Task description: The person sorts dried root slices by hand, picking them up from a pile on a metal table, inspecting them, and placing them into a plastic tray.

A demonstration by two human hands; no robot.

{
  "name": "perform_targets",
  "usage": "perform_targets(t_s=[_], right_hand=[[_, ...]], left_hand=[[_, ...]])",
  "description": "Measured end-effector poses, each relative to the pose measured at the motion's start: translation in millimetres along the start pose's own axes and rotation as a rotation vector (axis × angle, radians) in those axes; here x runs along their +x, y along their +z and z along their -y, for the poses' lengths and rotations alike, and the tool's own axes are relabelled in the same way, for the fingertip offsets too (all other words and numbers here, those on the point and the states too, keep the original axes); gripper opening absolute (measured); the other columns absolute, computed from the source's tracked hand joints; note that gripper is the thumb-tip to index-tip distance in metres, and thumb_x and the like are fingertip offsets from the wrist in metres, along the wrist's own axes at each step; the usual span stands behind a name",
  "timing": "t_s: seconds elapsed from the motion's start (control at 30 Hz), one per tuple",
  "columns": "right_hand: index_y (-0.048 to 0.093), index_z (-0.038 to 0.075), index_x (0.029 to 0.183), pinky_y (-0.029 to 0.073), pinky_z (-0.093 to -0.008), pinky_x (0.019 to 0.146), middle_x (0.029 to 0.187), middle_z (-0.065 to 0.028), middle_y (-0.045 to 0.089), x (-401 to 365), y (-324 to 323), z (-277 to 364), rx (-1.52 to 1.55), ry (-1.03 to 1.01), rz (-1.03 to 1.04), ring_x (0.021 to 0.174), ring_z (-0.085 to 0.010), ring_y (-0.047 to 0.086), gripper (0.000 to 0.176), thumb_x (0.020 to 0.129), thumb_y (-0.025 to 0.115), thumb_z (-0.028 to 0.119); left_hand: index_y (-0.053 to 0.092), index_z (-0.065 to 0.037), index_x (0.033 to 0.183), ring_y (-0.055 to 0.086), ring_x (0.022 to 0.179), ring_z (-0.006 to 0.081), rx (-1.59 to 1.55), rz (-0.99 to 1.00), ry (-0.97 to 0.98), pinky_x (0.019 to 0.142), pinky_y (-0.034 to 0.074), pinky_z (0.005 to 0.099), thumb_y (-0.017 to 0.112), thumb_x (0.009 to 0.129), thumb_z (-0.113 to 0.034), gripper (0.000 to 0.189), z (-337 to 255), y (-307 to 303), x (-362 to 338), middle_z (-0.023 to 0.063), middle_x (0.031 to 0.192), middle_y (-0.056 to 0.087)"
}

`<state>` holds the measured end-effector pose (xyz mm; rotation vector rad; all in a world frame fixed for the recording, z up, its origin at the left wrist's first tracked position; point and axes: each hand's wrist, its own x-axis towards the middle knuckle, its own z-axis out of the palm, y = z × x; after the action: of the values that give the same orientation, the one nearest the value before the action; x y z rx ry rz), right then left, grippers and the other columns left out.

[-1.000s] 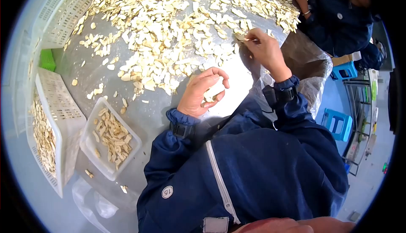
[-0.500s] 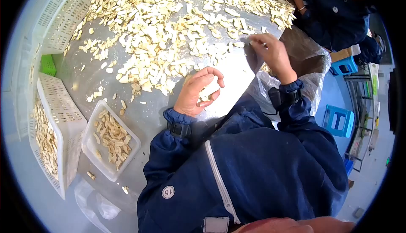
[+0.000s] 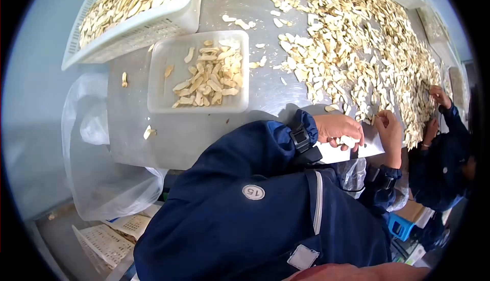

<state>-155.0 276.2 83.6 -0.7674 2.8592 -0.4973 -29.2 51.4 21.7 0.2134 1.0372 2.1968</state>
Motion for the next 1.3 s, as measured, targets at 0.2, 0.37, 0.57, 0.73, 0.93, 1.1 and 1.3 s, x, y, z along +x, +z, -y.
perform_targets(t_s=[0.2,0.37,0.57,0.73,0.93,1.1,1.3], right_hand=[[0.067,0.001,0.114,0.054,-0.0287,0.083,0.1,-0.005,0.071,31,-23,128,0.525,-0.288,0.247,0.09,-0.0128,0.067,0.016,0.1,0.069,0.008],[0.066,0.004,0.13,0.054,-0.0315,0.098,0.12,-0.0068,0.069,40,-29,190,0.641,-0.589,0.118,0.111,-0.0157,0.067,0.03,0.101,0.07,0.007],[0.071,0.011,0.126,0.053,-0.0438,0.103,0.138,-0.0137,0.063,36,10,90,-0.087,-0.635,-0.156,0.122,-0.0371,0.063,0.043,0.084,0.076,0.0],[0.074,0.013,0.122,0.051,-0.0466,0.104,0.136,-0.0123,0.065,-16,30,19,-0.131,-0.628,-0.107,0.128,-0.0369,0.06,0.035,0.087,0.078,0.012],[0.075,0.012,0.118,0.053,-0.046,0.096,0.126,-0.0137,0.07,4,4,-54,-0.157,-0.281,-0.416,0.115,-0.0373,0.065,0.026,0.094,0.069,0.012],[0.075,0.012,0.12,0.054,-0.0435,0.095,0.121,-0.0107,0.072,48,11,-30,-0.084,-0.242,-0.312,0.109,-0.0343,0.066,0.027,0.096,0.067,0.022],[0.074,0.011,0.12,0.056,-0.0436,0.092,0.113,-0.0107,0.074,78,22,-25,-0.155,-0.198,-0.233,0.103,-0.0349,0.069,0.028,0.097,0.065,0.025]], left_hand=[[0.07,-0.008,0.11,0.061,0.066,0.0085,0.17,0.069,-0.024,0.043,0.033,0.0206,0.063,0.096,-0.03,0.027,3,6,0,0.0027,0.094,0.072],[0.068,-0.003,0.115,0.062,0.064,0.009,0.164,0.122,-0.009,0.042,0.038,0.0207,0.065,0.095,-0.024,0.029,10,4,5,0.0058,0.092,0.073],[0.067,-0.006,0.119,0.062,0.074,0.0066,0.294,0.217,0.013,0.047,0.037,0.0186,0.059,0.101,-0.032,0.033,-2,2,-4,0.0034,0.101,0.071],[0.065,-0.004,0.114,0.058,0.07,0.0064,0.194,0.2,0.058,0.047,0.037,0.0175,0.055,0.105,-0.022,0.022,-8,4,-4,0.0057,0.1,0.067],[0.06,-0.001,0.117,0.057,0.065,0.0081,-0.125,0.034,-0.06,0.04,0.032,0.0171,0.052,0.107,-0.021,0.023,-12,5,-5,0.0095,0.099,0.064],[0.06,-0.001,0.116,0.057,0.065,0.0098,-0.188,-0.029,-0.018,0.042,0.032,0.0172,0.053,0.106,-0.021,0.024,-10,3,-2,0.0102,0.099,0.063],[0.06,-0.001,0.116,0.056,0.065,0.0102,-0.226,-0.072,0.027,0.043,0.033,0.0172,0.054,0.105,-0.022,0.025,-10,3,-4,0.01,0.1,0.062]])
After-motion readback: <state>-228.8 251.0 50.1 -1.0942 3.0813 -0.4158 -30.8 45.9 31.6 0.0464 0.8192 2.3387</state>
